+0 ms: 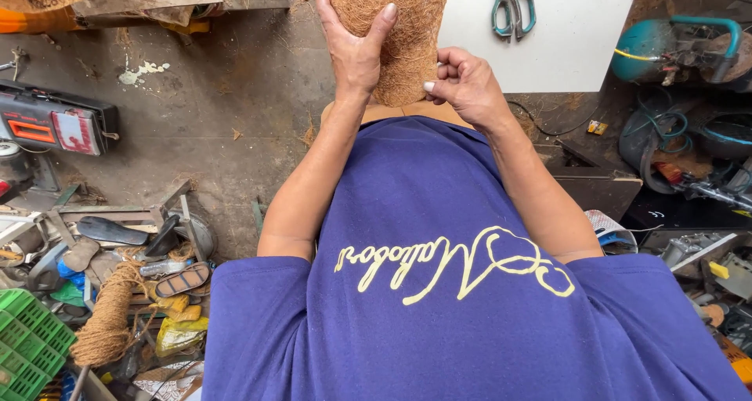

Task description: The person trims the brim of a coconut fiber hat using shears. They inspect the hat, move it around the workspace, and use a marker to make marks on the brim.

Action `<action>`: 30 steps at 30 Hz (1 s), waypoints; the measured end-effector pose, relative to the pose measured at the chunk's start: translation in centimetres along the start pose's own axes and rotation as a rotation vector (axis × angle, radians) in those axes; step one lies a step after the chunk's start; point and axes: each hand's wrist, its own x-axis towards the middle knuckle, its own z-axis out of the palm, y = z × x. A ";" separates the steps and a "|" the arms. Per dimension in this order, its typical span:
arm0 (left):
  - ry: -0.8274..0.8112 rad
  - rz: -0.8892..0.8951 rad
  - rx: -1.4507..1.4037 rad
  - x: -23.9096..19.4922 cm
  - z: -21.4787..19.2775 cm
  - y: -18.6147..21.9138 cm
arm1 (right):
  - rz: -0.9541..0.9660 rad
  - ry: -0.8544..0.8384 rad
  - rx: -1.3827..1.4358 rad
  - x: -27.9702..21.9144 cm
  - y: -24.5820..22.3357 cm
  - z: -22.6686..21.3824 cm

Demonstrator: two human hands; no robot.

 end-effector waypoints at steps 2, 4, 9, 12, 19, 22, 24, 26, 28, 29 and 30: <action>0.007 0.012 0.048 0.2 -0.1 -0.4 | 0.007 0.005 -0.020 0.0 0.2 0.2; 0.039 0.037 0.080 0.5 0.1 -1.0 | 0.027 -0.007 -0.092 -0.1 -0.2 0.3; 0.064 0.116 0.267 0.8 0.6 -2.5 | 0.024 0.075 -0.288 -0.1 1.3 -0.3; 0.043 0.170 0.388 1.2 1.7 -4.1 | 0.052 0.156 -0.419 -0.9 1.5 -1.4; -0.279 0.244 0.492 -1.3 6.4 -3.8 | 0.091 0.425 -0.058 -3.1 8.0 -5.5; -0.363 0.274 0.500 -2.9 8.9 -4.1 | 0.095 0.470 -0.065 -4.6 9.0 -7.7; -0.351 0.312 0.533 -2.9 9.8 -5.8 | 0.078 0.490 -0.028 -5.5 11.6 -9.0; -0.330 0.364 0.576 -1.2 10.1 -7.5 | 0.047 0.500 0.019 -5.9 13.9 -9.9; -0.143 0.346 0.598 0.9 10.8 -10.5 | 0.124 0.523 -0.034 -7.4 16.7 -11.1; -0.188 0.336 0.602 1.0 11.1 -10.5 | 0.152 0.552 -0.012 -8.7 17.2 -11.7; -0.191 0.297 0.610 1.1 11.6 -10.7 | 0.257 0.530 -0.082 -9.9 17.6 -12.5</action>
